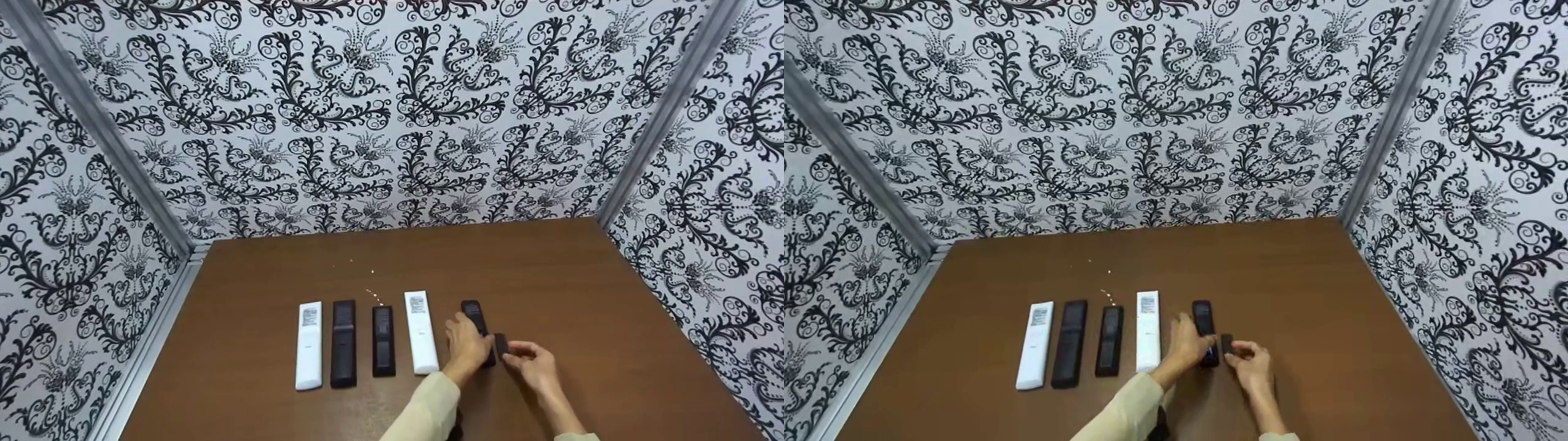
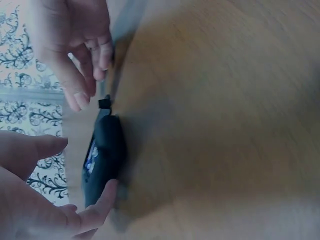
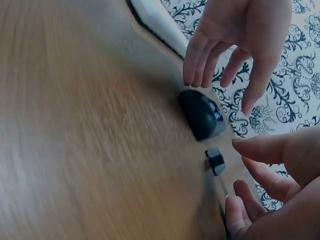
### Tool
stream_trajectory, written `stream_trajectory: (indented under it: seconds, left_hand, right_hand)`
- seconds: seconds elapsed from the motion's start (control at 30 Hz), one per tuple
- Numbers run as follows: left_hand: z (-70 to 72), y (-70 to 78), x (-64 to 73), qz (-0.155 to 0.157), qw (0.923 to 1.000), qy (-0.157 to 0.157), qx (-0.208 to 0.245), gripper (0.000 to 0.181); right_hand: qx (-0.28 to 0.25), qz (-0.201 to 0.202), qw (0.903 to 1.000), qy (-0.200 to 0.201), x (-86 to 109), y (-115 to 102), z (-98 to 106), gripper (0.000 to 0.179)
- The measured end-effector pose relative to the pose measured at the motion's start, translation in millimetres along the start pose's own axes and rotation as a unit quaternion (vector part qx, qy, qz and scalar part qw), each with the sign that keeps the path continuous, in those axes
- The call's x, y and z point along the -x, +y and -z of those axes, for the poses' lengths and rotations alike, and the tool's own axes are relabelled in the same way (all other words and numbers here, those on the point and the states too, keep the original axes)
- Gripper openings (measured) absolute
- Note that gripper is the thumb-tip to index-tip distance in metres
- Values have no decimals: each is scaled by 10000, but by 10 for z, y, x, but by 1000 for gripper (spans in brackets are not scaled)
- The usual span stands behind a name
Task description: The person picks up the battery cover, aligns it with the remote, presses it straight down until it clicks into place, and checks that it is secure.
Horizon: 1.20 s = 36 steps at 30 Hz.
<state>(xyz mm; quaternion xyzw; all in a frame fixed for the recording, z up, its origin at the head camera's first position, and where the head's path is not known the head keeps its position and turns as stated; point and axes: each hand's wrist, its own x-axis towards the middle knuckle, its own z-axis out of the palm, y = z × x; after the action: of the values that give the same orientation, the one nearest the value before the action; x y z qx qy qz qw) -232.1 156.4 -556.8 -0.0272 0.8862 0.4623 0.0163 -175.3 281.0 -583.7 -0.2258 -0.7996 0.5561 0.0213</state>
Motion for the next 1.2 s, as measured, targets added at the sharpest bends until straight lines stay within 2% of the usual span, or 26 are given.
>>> stream_trajectory:
  seconds: [0.17, 0.43, 0.6, 0.77, 0.93, 1.03, 1.2]
  left_hand:
    - [-109, 4, -4, 240, 9996, -57, 134, 81]
    - [-188, -28, -21, 456, 9990, 32, -22, 79]
    - [-180, -46, -22, 447, 9990, 33, 43, 82]
    - [-174, -69, -4, 416, 9991, 6, 90, 81]
    - [-143, -67, 23, 405, 9991, -119, 89, 71]
    - [-104, -84, 1, 432, 9986, -241, 190, 59]
    - [0, -169, -117, 208, 9994, -215, 177, 32]
  right_hand:
    - [218, 100, 9997, -9, -28, 17, 0, 33]
    - [1150, 504, 9921, 21, -56, 25, -21, 27]
    - [1512, 800, 9849, 262, -57, 26, -64, 18]
    - [1652, 804, 9823, 366, -45, 16, -83, 11]
    - [1708, 720, 9821, 321, -46, 28, -64, 9]
    - [1673, 782, 9822, 356, -42, 45, -61, 8]
    - [1636, 1230, 9773, 547, 1, 33, -89, 7]
